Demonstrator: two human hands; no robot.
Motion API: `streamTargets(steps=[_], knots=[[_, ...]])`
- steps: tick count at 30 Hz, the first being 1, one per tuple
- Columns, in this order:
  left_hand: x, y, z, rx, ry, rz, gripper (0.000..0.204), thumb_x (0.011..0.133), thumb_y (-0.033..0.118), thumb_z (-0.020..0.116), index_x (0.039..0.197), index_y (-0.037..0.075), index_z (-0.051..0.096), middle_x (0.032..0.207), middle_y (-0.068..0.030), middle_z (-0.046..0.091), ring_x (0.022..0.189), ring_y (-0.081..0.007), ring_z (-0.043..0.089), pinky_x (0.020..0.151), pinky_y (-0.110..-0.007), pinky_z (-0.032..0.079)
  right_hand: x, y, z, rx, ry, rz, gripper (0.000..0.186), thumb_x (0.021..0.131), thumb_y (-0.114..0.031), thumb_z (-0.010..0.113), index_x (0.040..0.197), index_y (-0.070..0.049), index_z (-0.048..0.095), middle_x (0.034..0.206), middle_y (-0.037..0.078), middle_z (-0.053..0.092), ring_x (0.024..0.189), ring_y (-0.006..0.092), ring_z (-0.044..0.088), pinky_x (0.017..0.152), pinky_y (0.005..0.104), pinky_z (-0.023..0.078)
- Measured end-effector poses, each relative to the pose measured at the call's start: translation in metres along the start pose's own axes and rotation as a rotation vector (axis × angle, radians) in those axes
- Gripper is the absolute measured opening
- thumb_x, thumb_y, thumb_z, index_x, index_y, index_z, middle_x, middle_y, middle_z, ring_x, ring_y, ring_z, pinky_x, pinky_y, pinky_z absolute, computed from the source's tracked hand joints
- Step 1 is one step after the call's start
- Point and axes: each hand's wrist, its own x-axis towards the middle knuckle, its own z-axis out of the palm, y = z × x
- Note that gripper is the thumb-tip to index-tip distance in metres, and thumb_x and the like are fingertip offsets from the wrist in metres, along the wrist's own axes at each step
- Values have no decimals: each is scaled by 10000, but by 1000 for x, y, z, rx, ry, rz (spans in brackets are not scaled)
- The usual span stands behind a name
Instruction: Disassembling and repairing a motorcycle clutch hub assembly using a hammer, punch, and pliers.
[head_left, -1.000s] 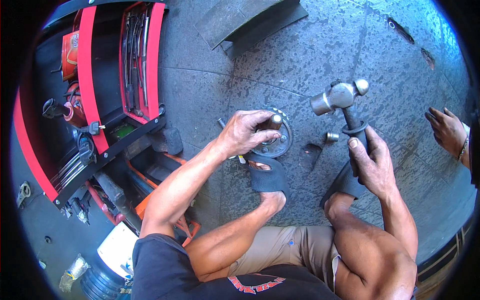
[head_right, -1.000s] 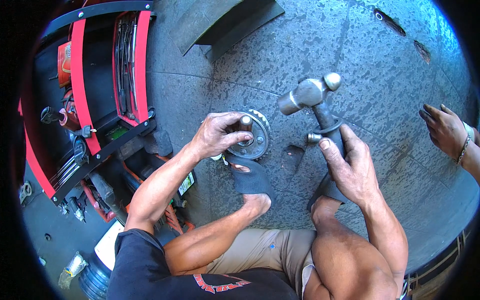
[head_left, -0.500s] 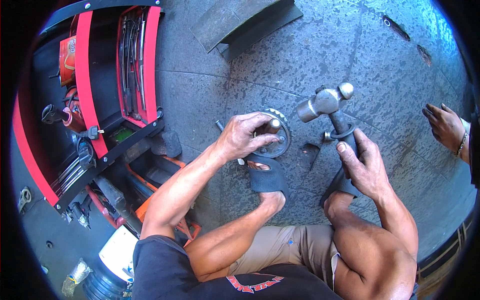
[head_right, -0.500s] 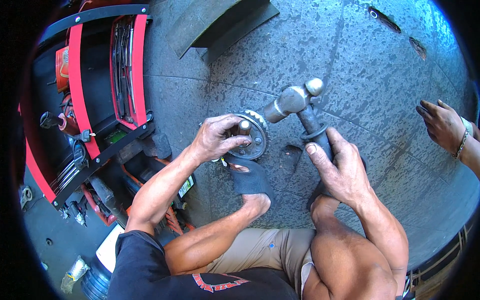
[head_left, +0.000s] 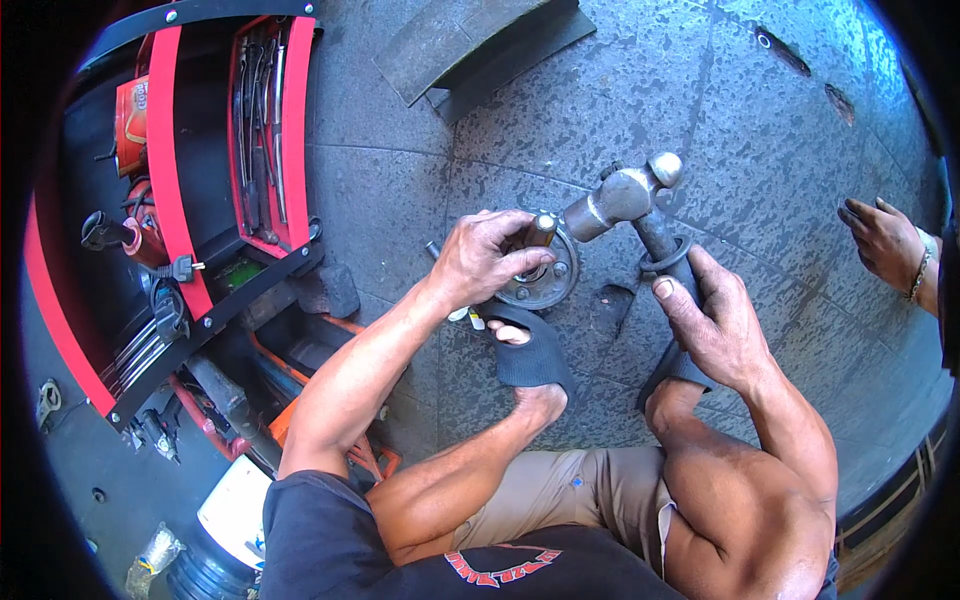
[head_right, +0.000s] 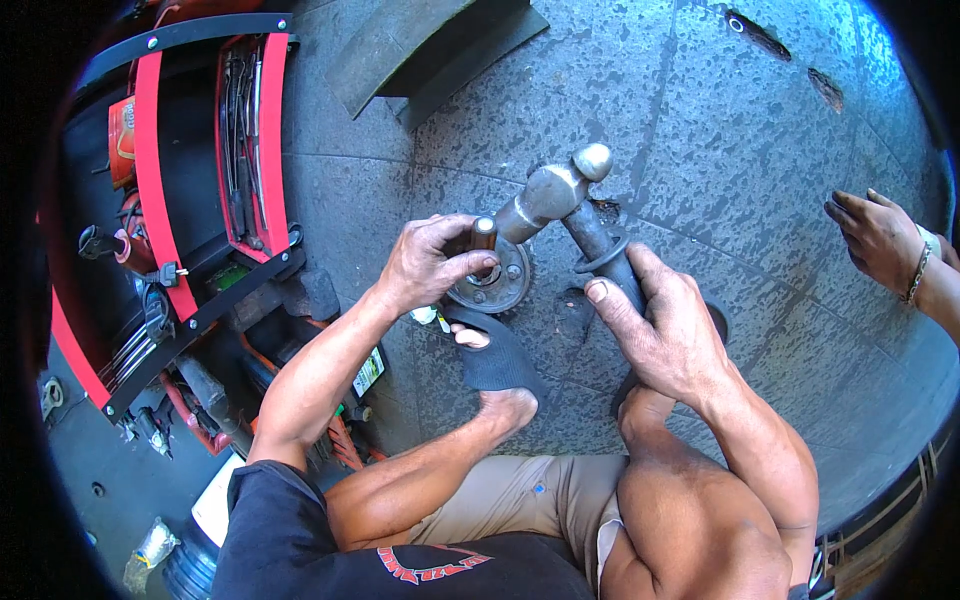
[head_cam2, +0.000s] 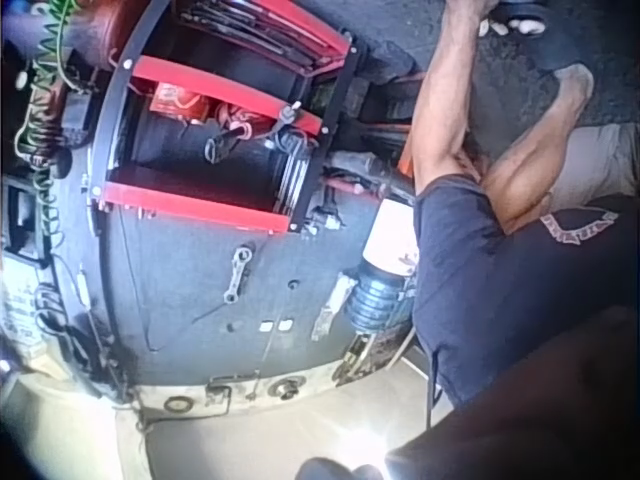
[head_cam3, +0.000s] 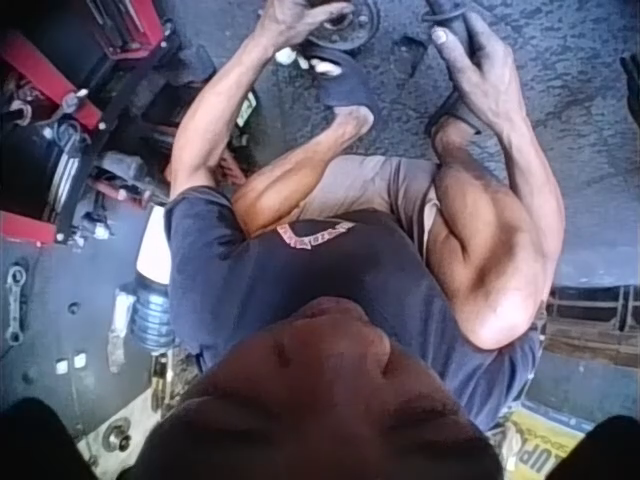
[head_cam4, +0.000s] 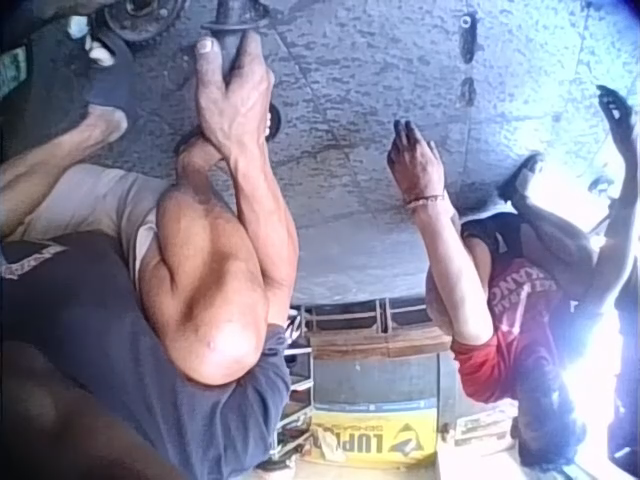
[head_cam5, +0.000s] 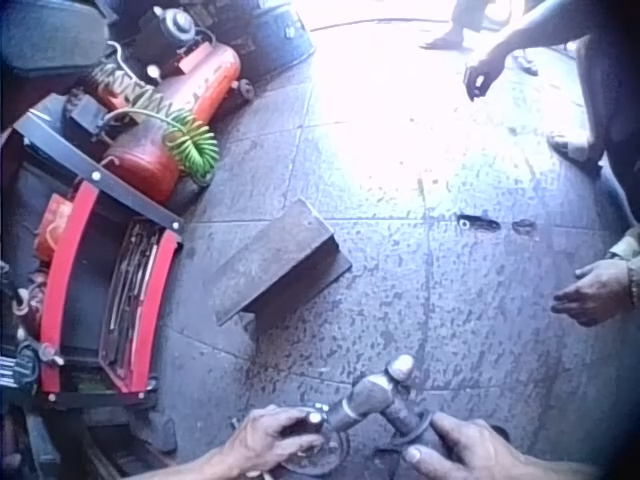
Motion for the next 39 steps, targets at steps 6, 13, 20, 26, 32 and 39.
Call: streamTargets(steps=[6,13,20,26,32,39], knots=[[-1,1,1,-92,-13,-32,405,799,220,864,1125,22,728,920,-115,739,823,-200,715,735,-338,559,12,-10,-5,-27,-7,-55,365,984,-340,652,992,21,592,708,162,589,650,225,579,657,421,475],[-1,2,-1,48,68,229,369,783,239,852,1054,27,719,934,-144,734,844,-333,703,766,-406,531,11,-32,-11,12,-15,-72,358,998,-333,632,988,22,590,727,207,628,671,303,644,670,456,491],[1,1,1,43,62,276,347,769,223,849,1032,37,721,904,-124,733,810,-329,680,758,-439,517,9,-44,-7,-43,2,-106,340,1012,-311,610,995,25,559,727,221,661,694,323,696,659,465,513],[1,-6,-3,124,-79,190,368,766,251,854,1049,48,732,922,-96,730,875,-297,637,791,-413,510,9,-21,5,-219,-40,-53,341,1011,-320,602,1033,19,576,757,239,653,737,348,691,721,466,506],[4,1,-3,167,-39,198,343,774,280,850,1009,56,740,874,-108,710,867,-297,627,775,-407,512,3,-16,12,-69,52,-49,366,1010,-341,602,1047,23,583,764,227,659,745,367,683,704,483,496],[7,-4,0,201,14,274,371,745,248,878,1031,49,750,839,-89,685,830,-265,619,757,-393,510,-3,-9,14,170,80,-26,374,1008,-350,604,1028,22,571,785,202,689,758,331,702,719,460,519]])
